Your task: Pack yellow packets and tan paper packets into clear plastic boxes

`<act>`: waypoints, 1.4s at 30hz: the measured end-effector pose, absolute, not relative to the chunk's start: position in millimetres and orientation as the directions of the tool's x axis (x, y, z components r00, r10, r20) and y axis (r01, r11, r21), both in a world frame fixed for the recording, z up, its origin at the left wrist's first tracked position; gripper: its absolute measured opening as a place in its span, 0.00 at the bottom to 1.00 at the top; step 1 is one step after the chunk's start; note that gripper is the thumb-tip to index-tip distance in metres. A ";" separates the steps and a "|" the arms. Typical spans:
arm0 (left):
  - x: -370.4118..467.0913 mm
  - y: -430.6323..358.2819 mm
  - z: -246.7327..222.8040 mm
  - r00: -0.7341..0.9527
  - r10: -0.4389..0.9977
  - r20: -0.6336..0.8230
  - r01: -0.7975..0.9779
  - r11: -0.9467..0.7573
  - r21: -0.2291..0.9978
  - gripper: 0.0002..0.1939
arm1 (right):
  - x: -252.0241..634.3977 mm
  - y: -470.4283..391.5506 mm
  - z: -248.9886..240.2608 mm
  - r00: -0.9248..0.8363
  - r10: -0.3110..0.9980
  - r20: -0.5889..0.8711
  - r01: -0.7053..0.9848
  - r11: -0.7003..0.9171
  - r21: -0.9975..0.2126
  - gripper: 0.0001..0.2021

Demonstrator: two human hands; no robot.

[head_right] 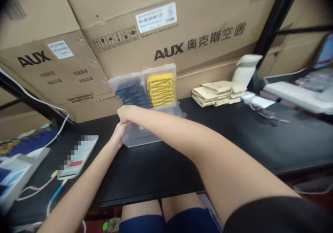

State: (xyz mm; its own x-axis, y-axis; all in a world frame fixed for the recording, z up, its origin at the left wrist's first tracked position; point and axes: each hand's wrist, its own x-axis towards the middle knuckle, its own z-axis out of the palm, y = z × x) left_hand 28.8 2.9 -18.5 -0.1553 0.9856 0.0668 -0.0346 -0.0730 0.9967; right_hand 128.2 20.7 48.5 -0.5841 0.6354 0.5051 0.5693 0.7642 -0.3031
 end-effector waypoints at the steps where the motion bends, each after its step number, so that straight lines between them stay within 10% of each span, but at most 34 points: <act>1: 29.4 1.8 -18.7 -0.144 0.988 0.063 -0.042 -0.070 0.997 0.18 | 137.5 17.5 53.5 -0.619 0.635 0.462 0.590 0.764 -0.261 0.03; 5: 32.6 -2.4 -16.8 -0.106 0.994 0.012 -0.068 -0.019 0.998 0.20 | 211.0 -1.0 60.8 -0.717 0.479 0.506 0.494 0.862 -0.117 0.07; 13: 37.9 -8.0 -9.5 -0.109 0.993 -0.047 -0.077 0.038 0.996 0.19 | 397.5 9.6 18.9 -0.018 0.335 0.942 0.853 0.496 -0.160 0.07; 27: 41.6 -12.1 -3.5 -0.122 0.990 -0.074 -0.187 0.050 0.981 0.12 | 450.8 18.5 -29.5 -0.022 0.666 0.745 0.881 0.365 -0.300 0.20; 42: 41.1 -13.3 -1.8 -0.120 0.990 -0.071 -0.186 0.048 0.981 0.13 | 439.0 24.2 -37.4 0.158 0.533 0.831 0.824 0.393 -0.409 0.12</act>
